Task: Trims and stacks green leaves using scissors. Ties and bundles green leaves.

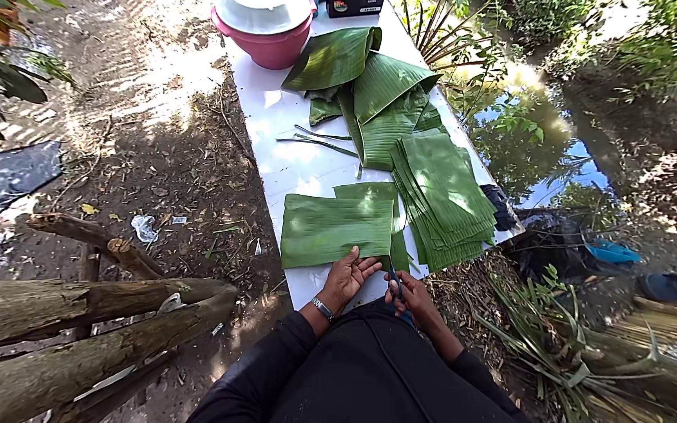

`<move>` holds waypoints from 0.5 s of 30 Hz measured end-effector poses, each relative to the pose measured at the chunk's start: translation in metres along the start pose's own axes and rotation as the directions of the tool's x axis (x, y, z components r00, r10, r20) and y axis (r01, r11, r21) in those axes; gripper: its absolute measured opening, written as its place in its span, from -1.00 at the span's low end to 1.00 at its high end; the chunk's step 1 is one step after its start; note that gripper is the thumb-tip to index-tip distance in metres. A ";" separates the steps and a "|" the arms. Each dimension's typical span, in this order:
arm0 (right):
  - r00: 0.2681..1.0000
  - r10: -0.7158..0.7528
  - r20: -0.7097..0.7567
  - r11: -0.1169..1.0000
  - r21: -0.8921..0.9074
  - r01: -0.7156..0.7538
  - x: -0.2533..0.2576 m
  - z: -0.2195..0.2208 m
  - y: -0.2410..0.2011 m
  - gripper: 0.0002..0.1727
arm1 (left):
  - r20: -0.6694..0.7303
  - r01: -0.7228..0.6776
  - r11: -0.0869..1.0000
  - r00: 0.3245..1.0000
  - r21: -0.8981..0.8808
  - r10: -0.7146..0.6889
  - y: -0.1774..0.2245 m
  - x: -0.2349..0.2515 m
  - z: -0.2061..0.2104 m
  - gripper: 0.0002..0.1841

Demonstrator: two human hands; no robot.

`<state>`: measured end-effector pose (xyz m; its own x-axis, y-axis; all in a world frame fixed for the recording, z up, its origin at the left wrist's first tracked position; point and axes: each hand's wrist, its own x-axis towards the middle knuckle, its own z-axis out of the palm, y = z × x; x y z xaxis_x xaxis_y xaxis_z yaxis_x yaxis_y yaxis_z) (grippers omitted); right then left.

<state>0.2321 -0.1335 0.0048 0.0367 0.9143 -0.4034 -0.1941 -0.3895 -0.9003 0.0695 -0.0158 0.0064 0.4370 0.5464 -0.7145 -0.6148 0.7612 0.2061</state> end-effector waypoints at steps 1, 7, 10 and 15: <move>1.000 -0.001 0.000 1.000 -0.003 0.001 0.000 0.000 0.001 -0.63 | 0.001 0.000 1.000 1.000 -0.001 0.000 0.000 0.000 0.000 -0.62; 1.000 -0.007 -0.003 1.000 -0.016 0.007 0.000 0.001 -0.002 -0.63 | 0.005 -0.009 1.000 1.000 0.001 0.009 -0.001 0.000 0.000 -0.62; 1.000 0.007 0.000 1.000 -0.015 -0.007 0.000 0.001 0.000 -0.65 | 0.002 -0.003 1.000 1.000 -0.005 0.003 0.000 0.000 0.001 -0.62; 1.000 0.002 -0.009 1.000 -0.010 -0.002 0.000 0.001 0.000 -0.64 | 0.001 0.004 1.000 1.000 -0.001 -0.004 0.000 -0.001 0.001 -0.62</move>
<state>0.2309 -0.1329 0.0052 0.0449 0.9127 -0.4062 -0.1844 -0.3921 -0.9013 0.0699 -0.0161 0.0074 0.4401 0.5441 -0.7143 -0.6140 0.7628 0.2028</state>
